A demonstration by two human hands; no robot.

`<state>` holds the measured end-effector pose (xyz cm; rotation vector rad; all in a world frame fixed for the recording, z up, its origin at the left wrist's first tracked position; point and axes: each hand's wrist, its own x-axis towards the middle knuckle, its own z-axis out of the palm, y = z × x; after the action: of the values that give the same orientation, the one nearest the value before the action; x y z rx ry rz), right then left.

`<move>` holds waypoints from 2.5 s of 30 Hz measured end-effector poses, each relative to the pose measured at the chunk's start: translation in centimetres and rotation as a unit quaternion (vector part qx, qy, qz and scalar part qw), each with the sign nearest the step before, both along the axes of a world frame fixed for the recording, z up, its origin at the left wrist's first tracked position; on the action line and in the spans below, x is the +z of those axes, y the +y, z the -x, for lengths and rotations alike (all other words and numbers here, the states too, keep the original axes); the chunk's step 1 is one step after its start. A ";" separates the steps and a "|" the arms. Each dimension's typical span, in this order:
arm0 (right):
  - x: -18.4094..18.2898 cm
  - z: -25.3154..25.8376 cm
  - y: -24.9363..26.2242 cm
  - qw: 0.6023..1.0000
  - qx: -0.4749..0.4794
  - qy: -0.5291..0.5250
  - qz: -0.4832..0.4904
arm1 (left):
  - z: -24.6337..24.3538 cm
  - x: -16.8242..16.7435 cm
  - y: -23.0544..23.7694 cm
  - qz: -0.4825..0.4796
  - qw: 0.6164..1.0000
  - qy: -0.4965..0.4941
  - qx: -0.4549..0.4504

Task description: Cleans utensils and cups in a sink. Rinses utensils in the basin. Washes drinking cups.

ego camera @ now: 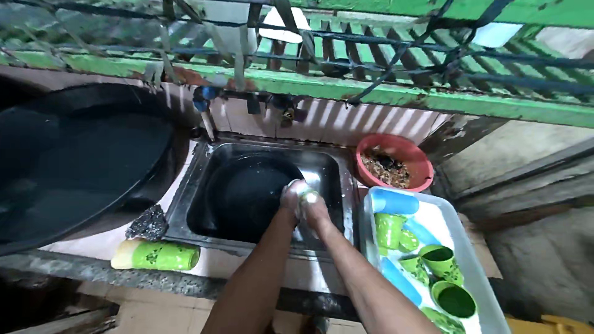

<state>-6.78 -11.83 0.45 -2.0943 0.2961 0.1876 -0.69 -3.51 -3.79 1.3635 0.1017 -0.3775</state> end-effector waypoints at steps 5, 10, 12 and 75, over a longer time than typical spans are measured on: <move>-1.8 0.3 -0.2 0.923 0.236 -0.060 0.299 | -2.3 0.9 1.5 -0.093 0.979 0.177 -0.028; -1.4 -0.2 -0.4 0.999 0.045 -0.007 0.000 | -1.0 0.0 -0.1 -0.106 0.985 0.118 0.064; -0.8 1.4 -1.5 0.998 0.029 -0.033 -0.041 | -2.5 -1.7 0.5 -0.223 0.971 0.015 0.087; 8.9 7.4 -13.6 0.963 0.054 -0.248 0.093 | 4.8 8.8 -4.9 -0.252 0.914 -0.234 -0.216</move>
<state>-14.16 -25.48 9.38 -2.2621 -0.1085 -0.3124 -5.45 -8.41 4.99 1.9606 -0.5451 -0.3944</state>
